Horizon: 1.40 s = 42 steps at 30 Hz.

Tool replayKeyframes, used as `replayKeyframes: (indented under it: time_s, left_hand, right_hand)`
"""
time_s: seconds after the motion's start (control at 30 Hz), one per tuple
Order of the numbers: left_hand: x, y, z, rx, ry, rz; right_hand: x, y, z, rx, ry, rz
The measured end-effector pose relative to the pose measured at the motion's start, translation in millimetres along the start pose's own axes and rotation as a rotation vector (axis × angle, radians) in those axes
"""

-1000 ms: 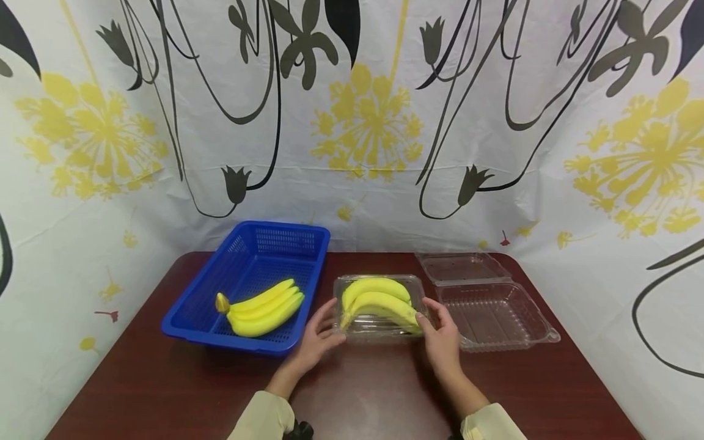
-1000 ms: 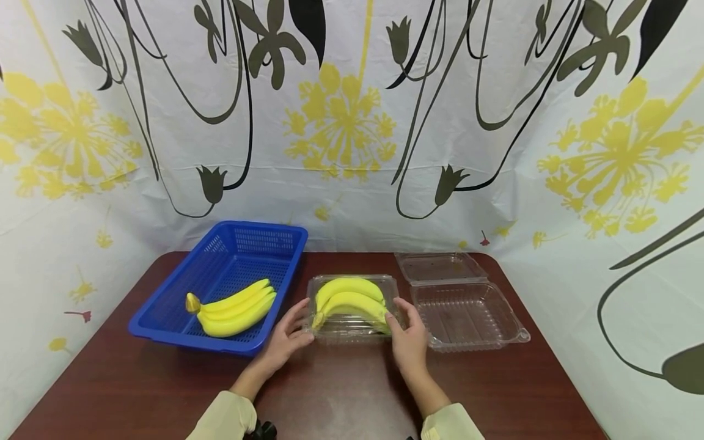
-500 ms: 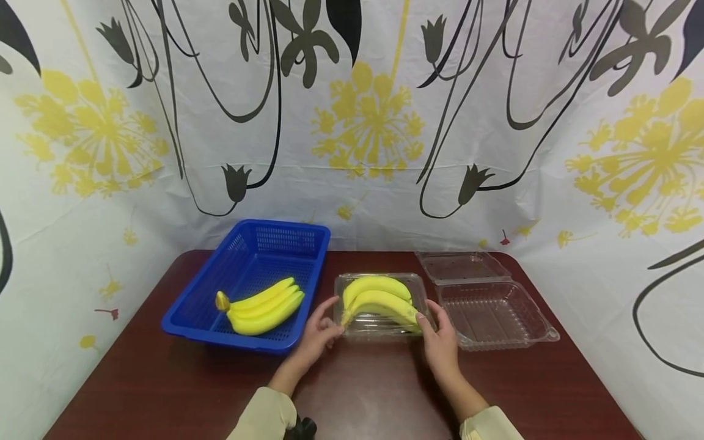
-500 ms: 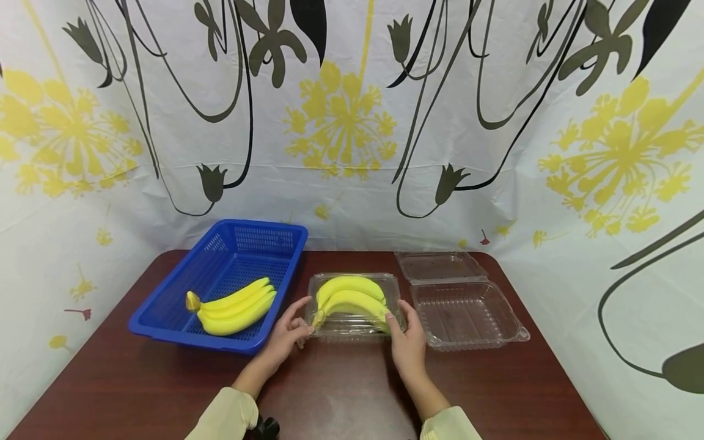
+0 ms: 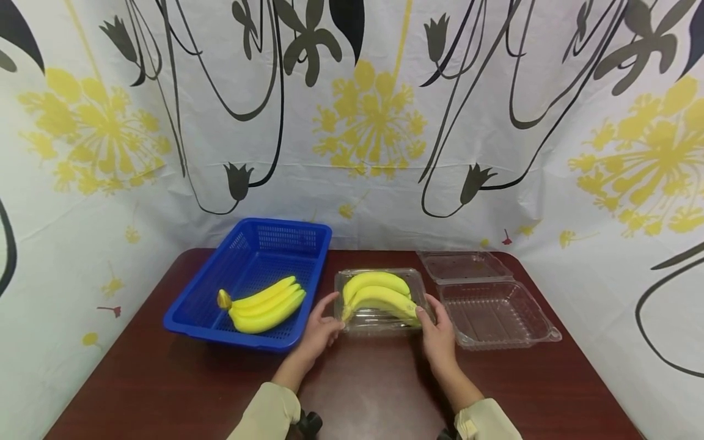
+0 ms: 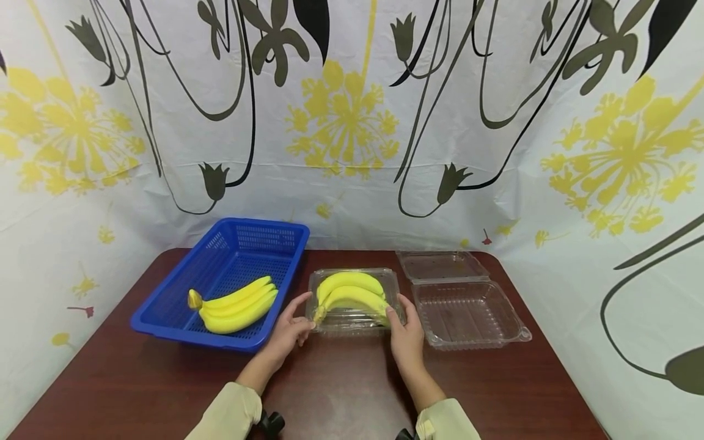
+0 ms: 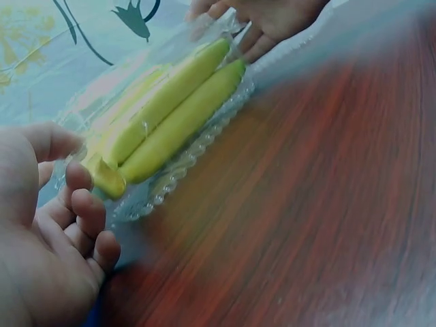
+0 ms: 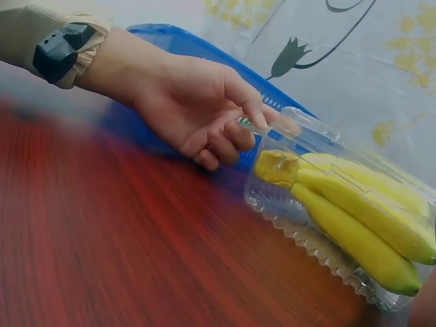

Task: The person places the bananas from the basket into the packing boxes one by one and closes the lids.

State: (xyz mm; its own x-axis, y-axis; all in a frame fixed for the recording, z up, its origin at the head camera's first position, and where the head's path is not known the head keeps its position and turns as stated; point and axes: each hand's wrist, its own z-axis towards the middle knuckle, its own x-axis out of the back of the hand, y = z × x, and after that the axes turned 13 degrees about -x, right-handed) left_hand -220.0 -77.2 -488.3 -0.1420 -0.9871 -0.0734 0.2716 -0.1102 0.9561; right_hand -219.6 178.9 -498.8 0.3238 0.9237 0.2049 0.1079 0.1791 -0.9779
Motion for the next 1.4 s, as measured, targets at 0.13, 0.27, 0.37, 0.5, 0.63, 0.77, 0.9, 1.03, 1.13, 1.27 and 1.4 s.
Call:
replayKeyframes:
  time_s: [0.13, 0.27, 0.37, 0.5, 0.63, 0.77, 0.9, 1.03, 1.13, 1.27, 1.4]
  left_hand:
    - [-5.7, 9.2, -1.6, 0.000, 0.023, 0.009]
    - [-7.2, 11.0, -2.2, 0.023, 0.038, 0.000]
    - [-6.6, 12.5, -2.7, 0.058, 0.037, -0.009]
    - [-5.7, 12.9, -2.9, 0.075, 0.029, -0.009]
    - [-5.5, 14.0, -2.9, 0.073, 0.020, -0.004]
    - [-4.8, 8.3, -1.6, 0.075, 0.014, -0.015]
    - [-3.2, -12.2, 2.5, 0.070, 0.020, -0.020]
    - [-2.9, -21.4, 4.6, 0.058, 0.028, -0.015]
    - [-3.6, -21.3, 4.8, 0.051, 0.028, -0.012]
    - [-4.4, -20.8, 4.8, 0.053, 0.031, -0.008]
    - [-5.7, -20.1, 4.6, 0.064, 0.036, 0.006]
  right_hand:
    - [-1, -1, 1, -0.027, 0.005, -0.007]
    - [-1, -2, -1, -0.031, 0.048, -0.054]
    - [-1, 0, -3, -0.042, 0.076, -0.101]
    - [3, 0, -5, -0.114, -0.017, 0.028]
    - [9, -2, -5, -0.195, -0.133, 0.201]
    - [12, -3, -1, -0.240, -0.176, 0.273]
    - [14, -2, 1, -0.263, -0.195, 0.335]
    - [15, -3, 1, -0.266, -0.200, 0.349]
    - [15, -3, 1, -0.270, -0.199, 0.356]
    - [14, -5, 0, -0.285, -0.196, 0.373]
    - [14, -6, 1, -0.292, -0.183, 0.361]
